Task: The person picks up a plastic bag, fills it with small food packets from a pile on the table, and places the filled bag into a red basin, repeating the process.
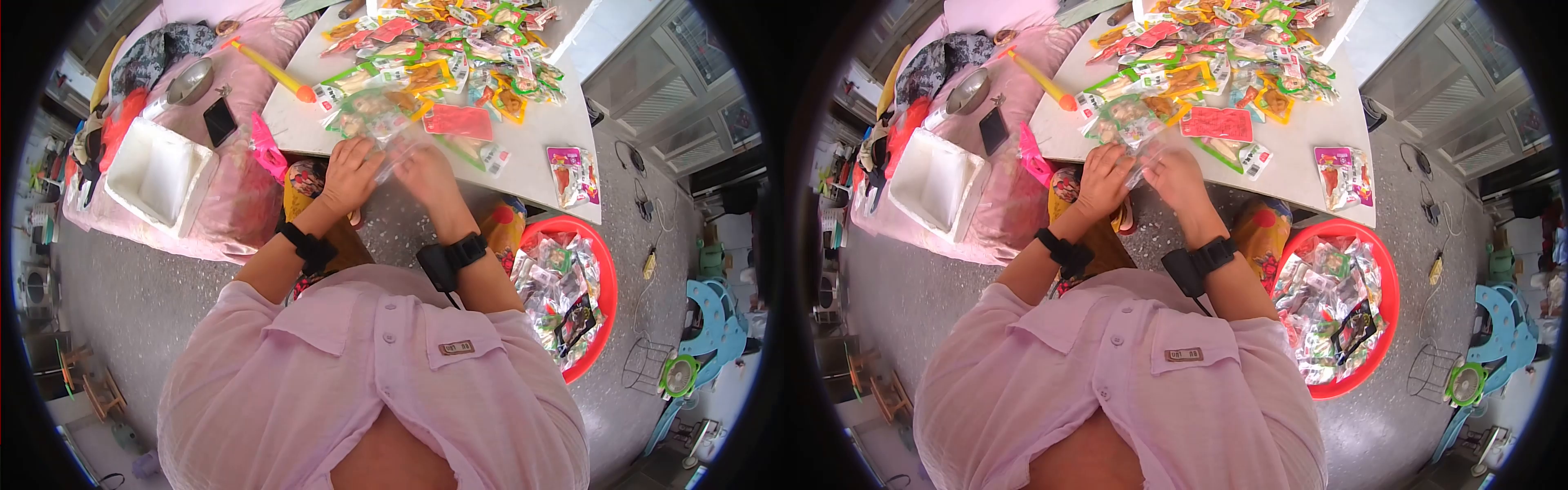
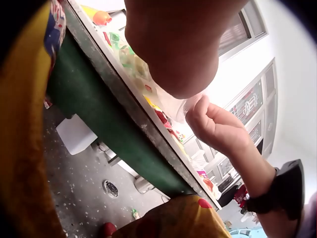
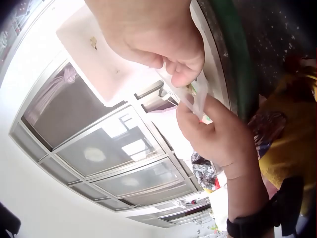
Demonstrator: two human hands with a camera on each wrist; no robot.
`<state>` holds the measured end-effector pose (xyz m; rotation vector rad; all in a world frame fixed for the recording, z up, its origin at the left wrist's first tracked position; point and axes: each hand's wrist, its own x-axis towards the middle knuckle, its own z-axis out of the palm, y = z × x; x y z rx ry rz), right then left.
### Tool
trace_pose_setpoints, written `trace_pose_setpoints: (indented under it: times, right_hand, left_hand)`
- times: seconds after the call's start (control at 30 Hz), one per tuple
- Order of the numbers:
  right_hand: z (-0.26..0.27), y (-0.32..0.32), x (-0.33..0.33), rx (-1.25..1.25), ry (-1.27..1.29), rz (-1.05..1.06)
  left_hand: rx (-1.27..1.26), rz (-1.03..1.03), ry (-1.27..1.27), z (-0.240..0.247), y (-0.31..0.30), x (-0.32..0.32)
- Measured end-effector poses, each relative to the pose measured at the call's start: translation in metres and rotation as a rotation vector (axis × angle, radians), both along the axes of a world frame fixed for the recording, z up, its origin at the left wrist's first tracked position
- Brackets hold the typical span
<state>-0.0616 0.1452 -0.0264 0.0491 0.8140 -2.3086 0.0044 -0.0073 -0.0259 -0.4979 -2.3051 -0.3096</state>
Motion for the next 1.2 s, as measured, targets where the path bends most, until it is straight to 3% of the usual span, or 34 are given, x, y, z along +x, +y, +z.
trace_pose_setpoints:
  times: [0.07, 0.13, 0.2, 0.3, 0.4, 0.57, 0.6, 0.63, 0.7, 0.77, 0.87, 0.97, 1.2]
  right_hand:
    - [-0.040, 0.004, -0.010, 0.139, 0.569, -0.082]
    - [-0.028, 0.010, -0.006, 0.231, 0.638, -0.119]
    - [0.008, 0.026, 0.003, 0.267, 0.204, -0.111]
    - [0.036, 0.043, 0.007, 0.403, 0.225, -0.216]
    - [0.054, 0.057, 0.006, 0.562, 0.461, -0.295]
    - [0.066, 0.070, 0.017, 0.514, 0.918, -0.380]
    - [0.078, 0.076, 0.026, 0.660, 1.087, -0.345]
    - [0.088, 0.080, 0.035, 0.813, 1.244, -0.292]
    - [0.088, 0.081, 0.045, 0.871, 1.389, -0.166]
    - [0.095, 0.085, 0.058, 0.955, 1.463, 0.055]
    - [0.086, 0.087, 0.067, 1.040, 1.417, 0.178]
    - [0.077, 0.093, 0.072, 1.067, 1.443, 0.064]
    - [0.076, 0.147, 0.077, 0.954, 1.283, 0.031]
  left_hand:
    - [0.005, -0.058, -0.013, 0.003, -0.001, -0.004]
    - [0.038, -0.098, -0.034, 0.008, -0.004, -0.007]
    - [0.097, -0.131, -0.018, 0.019, -0.010, -0.010]
    - [0.270, -0.151, 0.008, 0.045, -0.018, -0.013]
    - [0.521, -0.093, -0.132, 0.085, -0.020, -0.007]
    - [1.148, -0.338, -0.660, 0.104, -0.012, 0.011]
    - [1.247, -0.435, -0.784, 0.104, -0.003, 0.019]
    - [1.254, -0.451, -0.859, 0.091, -0.002, 0.024]
    - [1.123, -0.413, -0.869, 0.082, 0.011, 0.037]
    - [1.040, -0.394, -0.859, 0.073, 0.025, 0.047]
    - [1.026, -0.335, -0.802, 0.061, 0.038, 0.050]
    - [1.064, -0.377, -0.787, 0.055, 0.048, 0.048]
    - [0.954, -0.526, -0.780, 0.051, 0.059, 0.033]
